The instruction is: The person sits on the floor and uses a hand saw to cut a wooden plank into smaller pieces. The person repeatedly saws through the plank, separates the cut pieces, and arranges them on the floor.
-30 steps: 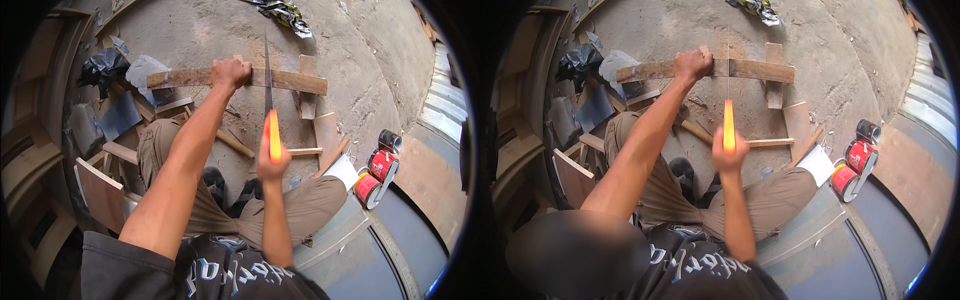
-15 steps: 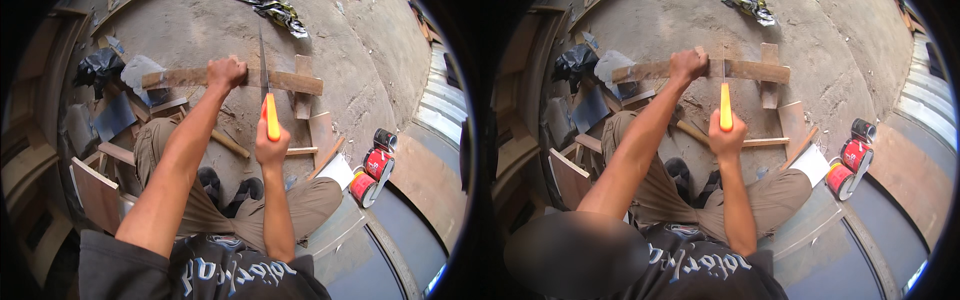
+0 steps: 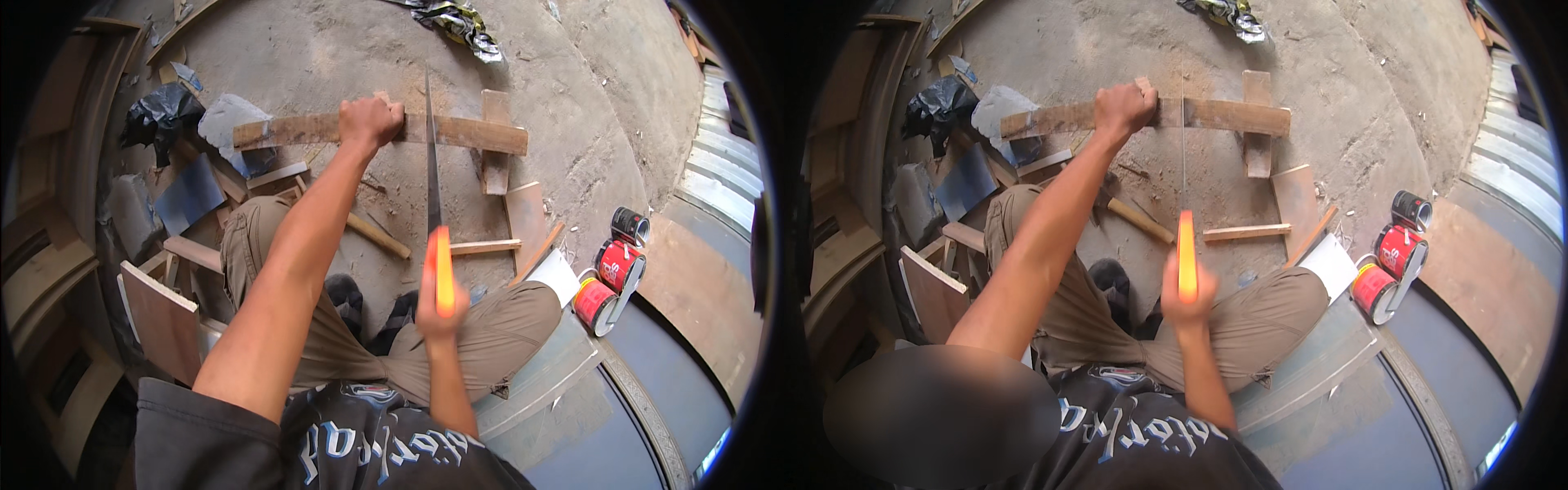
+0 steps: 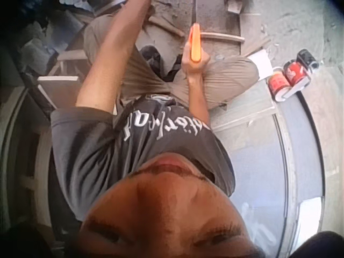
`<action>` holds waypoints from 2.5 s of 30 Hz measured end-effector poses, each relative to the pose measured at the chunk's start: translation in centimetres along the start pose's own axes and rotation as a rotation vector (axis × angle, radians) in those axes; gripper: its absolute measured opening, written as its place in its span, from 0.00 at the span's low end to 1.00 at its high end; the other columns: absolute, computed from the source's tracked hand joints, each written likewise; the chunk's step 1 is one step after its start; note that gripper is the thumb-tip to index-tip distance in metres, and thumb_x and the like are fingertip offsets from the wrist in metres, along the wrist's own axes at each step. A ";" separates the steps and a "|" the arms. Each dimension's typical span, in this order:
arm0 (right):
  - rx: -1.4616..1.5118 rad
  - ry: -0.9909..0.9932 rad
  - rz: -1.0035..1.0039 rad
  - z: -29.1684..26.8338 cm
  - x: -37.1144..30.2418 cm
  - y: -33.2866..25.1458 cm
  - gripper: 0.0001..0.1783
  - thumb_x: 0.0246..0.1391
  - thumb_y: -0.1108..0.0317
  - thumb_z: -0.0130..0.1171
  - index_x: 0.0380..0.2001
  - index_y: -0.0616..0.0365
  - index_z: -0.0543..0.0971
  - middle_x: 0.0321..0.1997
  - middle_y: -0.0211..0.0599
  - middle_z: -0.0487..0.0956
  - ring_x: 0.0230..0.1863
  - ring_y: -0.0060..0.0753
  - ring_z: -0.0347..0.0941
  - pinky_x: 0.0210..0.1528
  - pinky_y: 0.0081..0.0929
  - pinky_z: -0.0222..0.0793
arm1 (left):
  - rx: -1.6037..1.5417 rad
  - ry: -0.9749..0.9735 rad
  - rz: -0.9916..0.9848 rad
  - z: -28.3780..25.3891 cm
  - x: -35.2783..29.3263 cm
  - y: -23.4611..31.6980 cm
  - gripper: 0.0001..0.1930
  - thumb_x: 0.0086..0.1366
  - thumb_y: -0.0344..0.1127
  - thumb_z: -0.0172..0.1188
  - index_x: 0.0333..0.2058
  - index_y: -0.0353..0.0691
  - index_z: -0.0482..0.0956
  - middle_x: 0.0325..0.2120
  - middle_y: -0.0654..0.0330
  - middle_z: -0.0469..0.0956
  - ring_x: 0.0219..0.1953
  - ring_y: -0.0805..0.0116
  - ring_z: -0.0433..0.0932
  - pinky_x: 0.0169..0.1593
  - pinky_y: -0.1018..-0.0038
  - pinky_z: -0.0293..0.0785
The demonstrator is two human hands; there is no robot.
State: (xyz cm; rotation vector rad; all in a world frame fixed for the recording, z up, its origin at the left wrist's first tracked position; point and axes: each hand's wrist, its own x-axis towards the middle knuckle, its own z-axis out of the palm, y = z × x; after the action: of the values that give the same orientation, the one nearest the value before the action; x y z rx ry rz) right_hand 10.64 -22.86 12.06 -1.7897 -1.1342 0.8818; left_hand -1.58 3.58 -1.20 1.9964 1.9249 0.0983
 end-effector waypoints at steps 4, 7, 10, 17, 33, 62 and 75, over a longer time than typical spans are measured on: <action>-0.004 -0.092 0.087 -1.8 -1.7 -2.0 0.19 0.61 0.72 0.50 0.52 0.70 0.78 0.30 0.37 0.81 0.26 0.22 0.74 0.32 0.22 0.71 | -0.009 0.003 0.019 0.1 -0.5 0.1 0.28 0.59 0.51 0.43 0.23 0.33 0.84 0.22 0.41 0.80 0.25 0.43 0.81 0.40 0.54 0.74; 0.006 0.030 0.035 2.9 7.6 0.8 0.14 0.58 0.70 0.57 0.20 0.64 0.73 0.14 0.29 0.66 0.19 0.19 0.63 0.22 0.28 0.59 | -0.044 -0.087 0.046 -0.3 0.2 2.0 0.28 0.59 0.51 0.43 0.23 0.33 0.84 0.22 0.41 0.80 0.25 0.43 0.81 0.40 0.54 0.74; -0.002 0.097 -0.002 2.6 6.3 0.6 0.17 0.57 0.69 0.60 0.17 0.61 0.71 0.12 0.38 0.69 0.13 0.28 0.64 0.18 0.31 0.58 | -0.005 -0.032 0.024 -0.3 0.5 1.2 0.28 0.59 0.51 0.43 0.24 0.33 0.85 0.22 0.41 0.80 0.25 0.43 0.81 0.42 0.54 0.75; 0.014 0.038 0.001 -0.2 1.0 -0.5 0.12 0.56 0.72 0.59 0.20 0.63 0.75 0.14 0.37 0.72 0.17 0.26 0.70 0.21 0.29 0.64 | 0.023 -0.133 -0.021 -0.7 -0.3 1.0 0.28 0.61 0.50 0.40 0.28 0.35 0.86 0.28 0.42 0.83 0.31 0.48 0.83 0.48 0.56 0.70; 0.042 0.131 0.005 3.8 9.9 1.2 0.16 0.55 0.69 0.60 0.16 0.61 0.72 0.12 0.38 0.68 0.13 0.28 0.63 0.19 0.32 0.59 | -0.008 -0.179 -0.004 -0.7 -0.1 2.5 0.29 0.61 0.51 0.39 0.27 0.34 0.86 0.27 0.41 0.82 0.29 0.46 0.82 0.46 0.56 0.70; -0.008 0.002 -0.055 -1.5 -1.3 -3.1 0.12 0.58 0.73 0.58 0.21 0.63 0.73 0.14 0.35 0.69 0.15 0.24 0.63 0.19 0.27 0.59 | -0.043 -0.092 -0.005 -0.5 0.1 0.2 0.29 0.61 0.49 0.40 0.22 0.34 0.85 0.24 0.42 0.82 0.27 0.47 0.82 0.44 0.56 0.71; -0.007 0.009 -0.009 -2.8 -3.2 -1.2 0.10 0.55 0.72 0.60 0.22 0.64 0.76 0.15 0.39 0.73 0.17 0.29 0.71 0.22 0.30 0.66 | 0.041 -0.125 -0.017 -1.0 -0.4 1.2 0.28 0.63 0.52 0.41 0.32 0.36 0.86 0.31 0.44 0.83 0.37 0.51 0.83 0.49 0.56 0.69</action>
State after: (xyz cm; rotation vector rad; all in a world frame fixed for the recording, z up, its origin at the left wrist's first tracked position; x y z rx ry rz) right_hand 11.54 -26.30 14.70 -1.7911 -1.1400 0.8652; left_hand -0.82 3.38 0.20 1.9626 1.8793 -0.0700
